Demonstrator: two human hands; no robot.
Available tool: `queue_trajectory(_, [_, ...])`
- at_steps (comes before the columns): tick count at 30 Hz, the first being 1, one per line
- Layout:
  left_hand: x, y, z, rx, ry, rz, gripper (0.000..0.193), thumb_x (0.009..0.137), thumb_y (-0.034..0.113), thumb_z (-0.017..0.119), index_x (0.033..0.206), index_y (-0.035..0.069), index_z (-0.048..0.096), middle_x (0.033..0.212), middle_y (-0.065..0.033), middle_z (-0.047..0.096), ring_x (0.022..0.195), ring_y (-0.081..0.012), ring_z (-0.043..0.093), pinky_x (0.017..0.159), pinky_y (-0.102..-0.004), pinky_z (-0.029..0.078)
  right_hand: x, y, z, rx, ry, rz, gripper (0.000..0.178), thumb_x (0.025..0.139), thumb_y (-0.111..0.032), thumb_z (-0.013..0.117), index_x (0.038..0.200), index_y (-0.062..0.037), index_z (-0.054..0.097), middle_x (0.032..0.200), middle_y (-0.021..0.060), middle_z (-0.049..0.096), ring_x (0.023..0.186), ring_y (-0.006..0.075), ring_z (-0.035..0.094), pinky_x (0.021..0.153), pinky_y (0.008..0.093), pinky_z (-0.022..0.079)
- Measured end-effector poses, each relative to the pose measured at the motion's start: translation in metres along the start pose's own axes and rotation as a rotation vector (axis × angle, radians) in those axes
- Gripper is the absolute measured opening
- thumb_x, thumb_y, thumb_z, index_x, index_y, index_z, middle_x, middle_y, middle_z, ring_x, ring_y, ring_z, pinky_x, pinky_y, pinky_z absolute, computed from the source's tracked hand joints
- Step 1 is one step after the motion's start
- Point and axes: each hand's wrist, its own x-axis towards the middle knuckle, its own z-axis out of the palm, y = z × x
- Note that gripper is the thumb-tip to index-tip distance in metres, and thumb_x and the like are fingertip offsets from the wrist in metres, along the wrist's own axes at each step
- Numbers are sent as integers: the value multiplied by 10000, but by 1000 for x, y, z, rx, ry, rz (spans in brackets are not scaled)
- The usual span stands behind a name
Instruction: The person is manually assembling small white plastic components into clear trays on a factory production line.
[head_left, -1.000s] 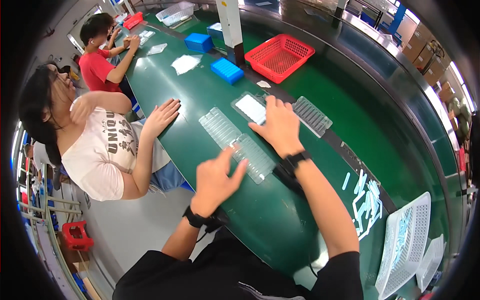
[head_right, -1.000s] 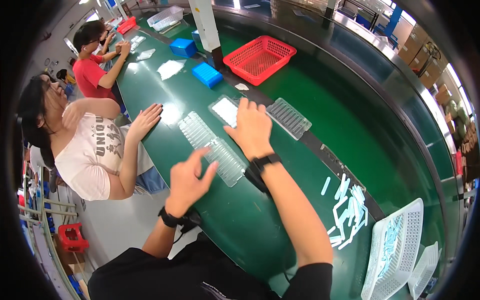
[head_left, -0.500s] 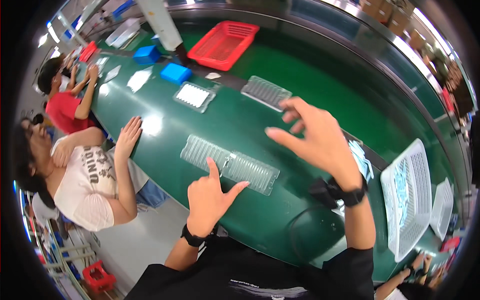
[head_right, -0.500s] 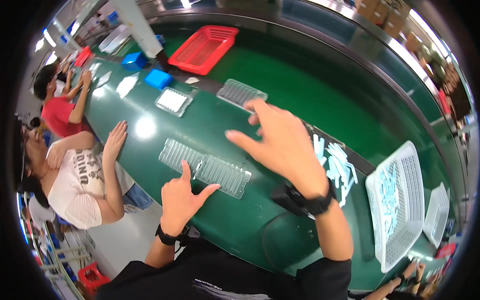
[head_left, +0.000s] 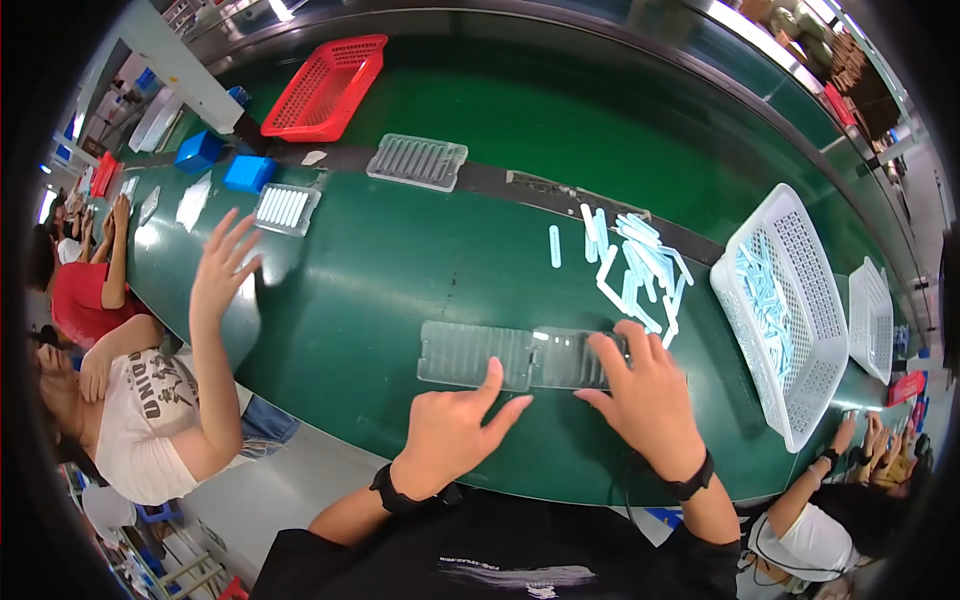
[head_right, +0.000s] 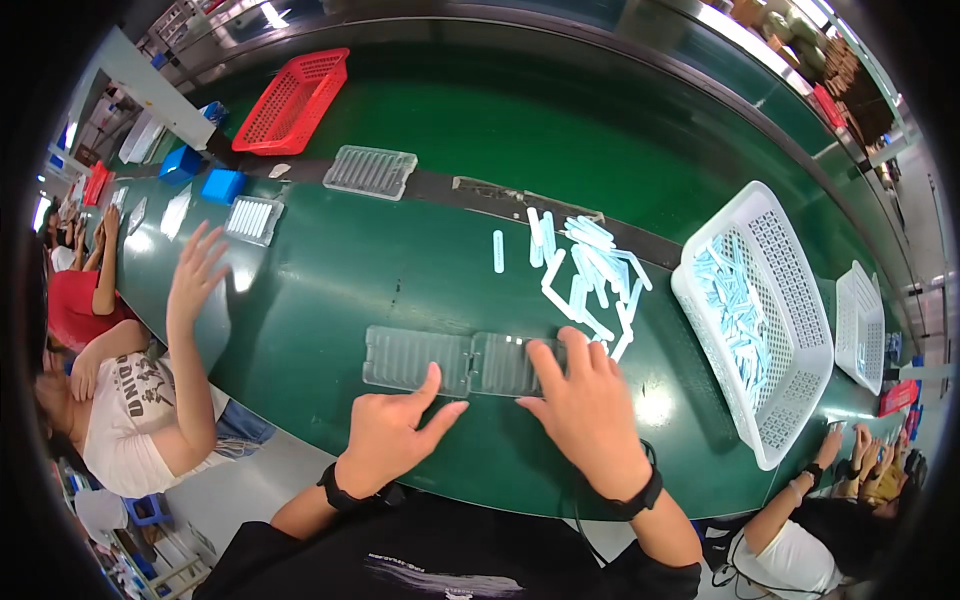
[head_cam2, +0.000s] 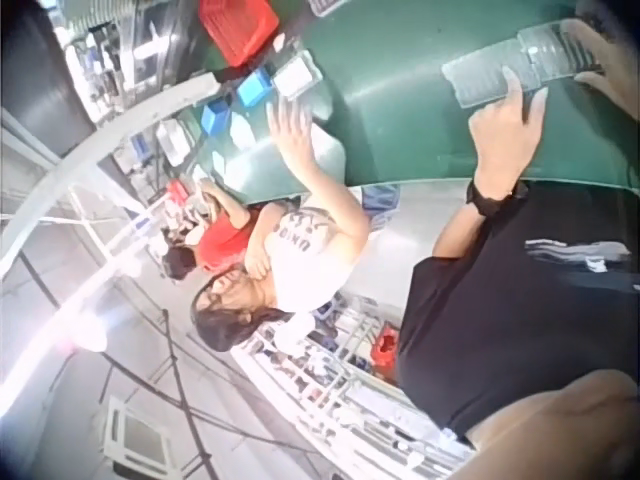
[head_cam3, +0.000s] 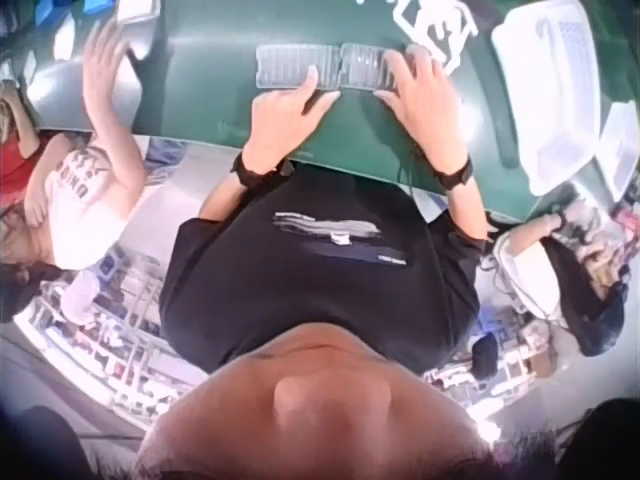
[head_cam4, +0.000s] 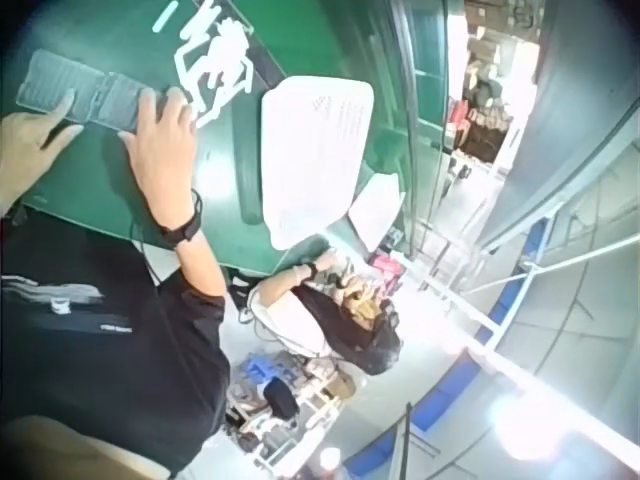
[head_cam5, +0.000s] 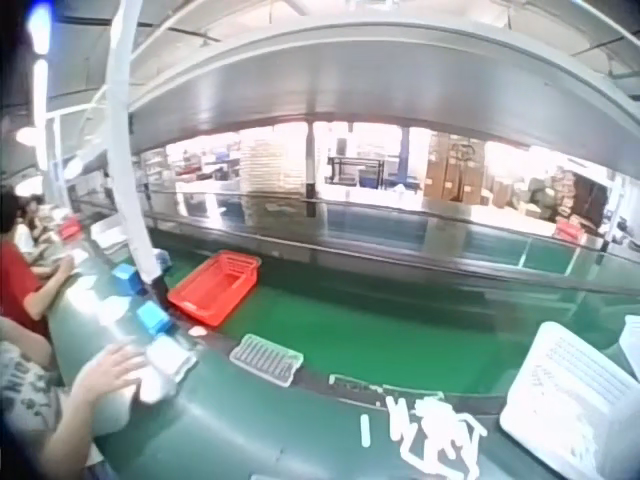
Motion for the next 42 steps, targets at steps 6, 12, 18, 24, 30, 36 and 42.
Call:
queue_trajectory(6, [54,-2,-18,-40,-262,223,401,928,413,758,1108,54,768,563,-138,612,514,-326,645,524,-417,514,-8,34,-22,84,-55,28,622,742,-316,909,1251,-113,616,1133,108,602,933,328,657,805,429,547])
queue_trajectory(12, [175,-37,1,-137,32,373,155,973,236,703,1085,141,752,673,-101,643,617,-308,638,596,-421,473,31,60,-42,276,193,161,400,873,-272,812,1191,-83,661,998,118,690,847,343,683,730,422,542])
queue_trajectory(18, [200,-59,4,-177,-290,324,106,932,210,749,1005,157,693,597,-60,467,572,-271,488,574,-420,366,80,76,-25,258,290,148,182,939,-175,710,1097,-85,699,949,109,705,816,335,700,718,436,547])
queue_trajectory(24, [169,-62,-9,-181,-374,164,132,941,241,749,960,126,687,572,-36,471,550,-256,479,555,-413,344,116,72,17,176,251,264,179,853,-237,809,914,-90,727,914,84,719,850,286,711,728,404,536])
queue_trajectory(30, [148,-73,-9,-221,-241,175,113,940,194,754,989,107,700,551,-34,390,514,-214,398,542,-381,306,119,81,27,409,251,232,182,802,-199,847,854,-67,733,845,83,729,763,284,715,702,402,556])
queue_trajectory(36, [146,-69,-6,-166,-149,190,134,930,189,764,1039,124,718,550,-48,420,524,-238,433,542,-391,325,100,80,9,511,245,271,113,923,-128,757,952,-34,700,825,74,759,619,137,657,607,274,507])
queue_trajectory(42, [141,-71,-1,-204,-170,144,106,943,163,738,1020,114,684,562,-67,431,531,-248,444,547,-405,328,53,77,4,1315,-17,320,262,1049,-133,633,1253,32,627,1039,149,785,811,126,717,721,265,578])
